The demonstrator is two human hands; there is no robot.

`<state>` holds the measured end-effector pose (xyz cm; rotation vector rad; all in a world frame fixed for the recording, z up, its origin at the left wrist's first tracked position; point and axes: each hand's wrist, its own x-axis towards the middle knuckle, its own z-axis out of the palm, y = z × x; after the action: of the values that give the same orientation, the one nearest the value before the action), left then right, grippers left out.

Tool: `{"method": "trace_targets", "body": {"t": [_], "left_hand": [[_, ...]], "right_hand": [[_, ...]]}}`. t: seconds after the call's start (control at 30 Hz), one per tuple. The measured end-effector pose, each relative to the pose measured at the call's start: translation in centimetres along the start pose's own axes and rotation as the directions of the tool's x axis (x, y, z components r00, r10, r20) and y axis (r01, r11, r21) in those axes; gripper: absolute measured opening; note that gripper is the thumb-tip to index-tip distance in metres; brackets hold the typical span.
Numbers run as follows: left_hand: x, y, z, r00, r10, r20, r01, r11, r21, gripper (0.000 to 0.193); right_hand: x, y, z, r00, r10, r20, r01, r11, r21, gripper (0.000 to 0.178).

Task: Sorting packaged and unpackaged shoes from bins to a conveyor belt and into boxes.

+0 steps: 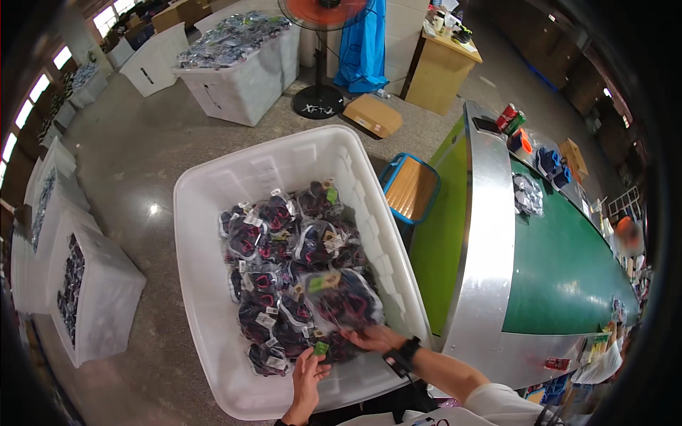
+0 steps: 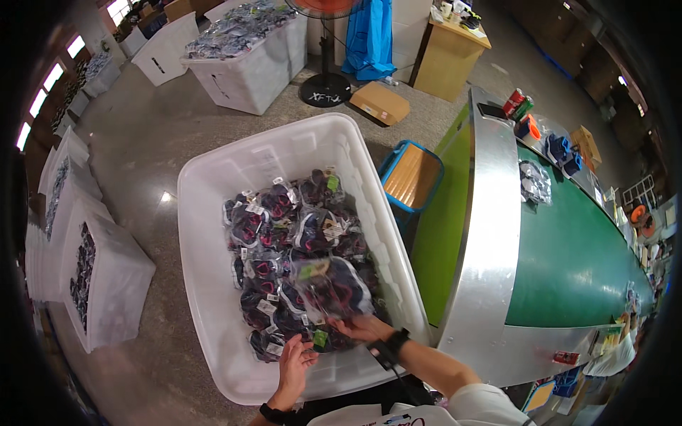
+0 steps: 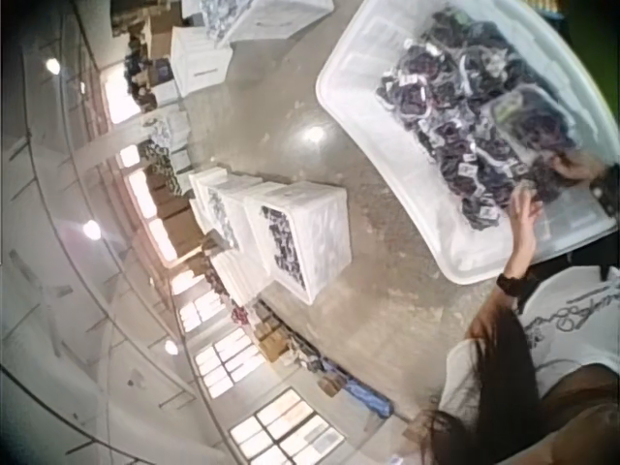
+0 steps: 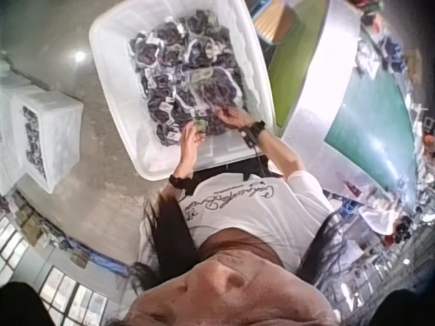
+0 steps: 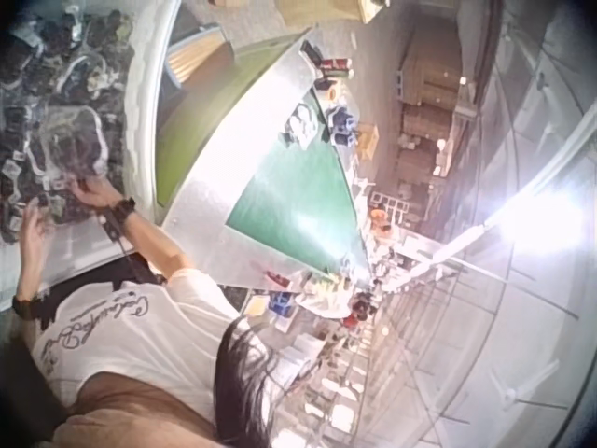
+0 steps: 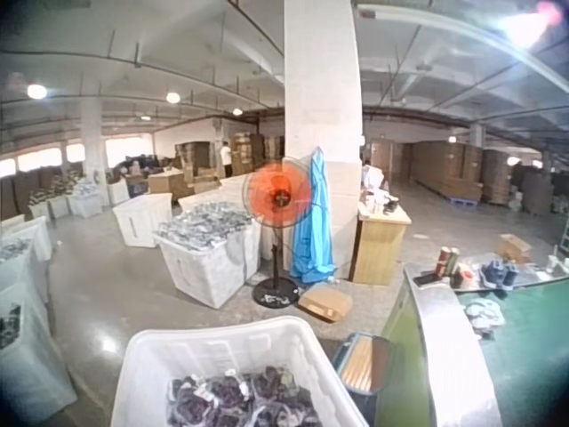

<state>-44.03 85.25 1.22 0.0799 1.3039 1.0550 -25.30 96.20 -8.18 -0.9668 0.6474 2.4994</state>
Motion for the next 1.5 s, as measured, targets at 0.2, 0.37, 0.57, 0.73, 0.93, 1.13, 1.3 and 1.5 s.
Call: {"method": "trace_targets", "body": {"t": [0.2, 0.37, 0.57, 0.73, 0.93, 1.13, 1.3, 1.5], "left_hand": [[-0.5, -0.5, -3.2, 0.996, 0.018, -0.085, -0.013, 0.998, 0.06, 0.04], [-0.2, -2.6, -5.1, 0.986, -0.04, -0.159, 0.046, 0.999, 0.03, 0.034], [0.8, -4.5, -4.6, 0.975, -0.172, -0.14, 0.188, 0.975, 0.117, 0.031], [2.5, -4.8, -1.2, 0.985, -0.168, 0.036, 0.159, 0.972, 0.176, 0.031], [4.2, -6.8, 4.2, 0.971, -0.203, 0.127, 0.166, 0.952, 0.256, 0.03], [3.6, -6.8, 11.1, 0.954, -0.297, 0.03, 0.276, 0.915, 0.296, 0.018], [3.1, -7.9, 16.9, 0.948, -0.304, 0.099, 0.229, 0.86, 0.455, 0.02], [6.1, -9.8, 15.2, 0.921, -0.387, 0.035, 0.267, 0.697, 0.666, 0.025]], "right_hand": [[14.5, -4.8, 6.6, 0.957, 0.086, 0.277, -0.079, 0.996, -0.038, 0.057], [17.7, -1.1, 0.6, 0.971, -0.178, -0.157, 0.111, 0.924, -0.367, 0.052], [8.0, 2.0, -4.9, 0.989, -0.085, -0.118, 0.0, 0.811, -0.585, 0.034], [-6.0, -3.5, -3.0, 0.923, -0.38, -0.063, 0.222, 0.658, -0.719, 0.033], [-24.1, -15.1, -6.0, 0.474, -0.869, -0.143, 0.414, 0.363, -0.835, 0.034], [-33.8, -30.8, -13.4, -0.145, -0.989, -0.034, 0.271, -0.007, -0.963, 0.056], [-40.4, -41.1, -17.2, -0.478, -0.862, 0.17, -0.268, -0.041, -0.963, 0.065], [-39.5, -47.1, -18.3, -0.352, -0.84, 0.412, -0.792, 0.033, -0.609, 0.061]]}}
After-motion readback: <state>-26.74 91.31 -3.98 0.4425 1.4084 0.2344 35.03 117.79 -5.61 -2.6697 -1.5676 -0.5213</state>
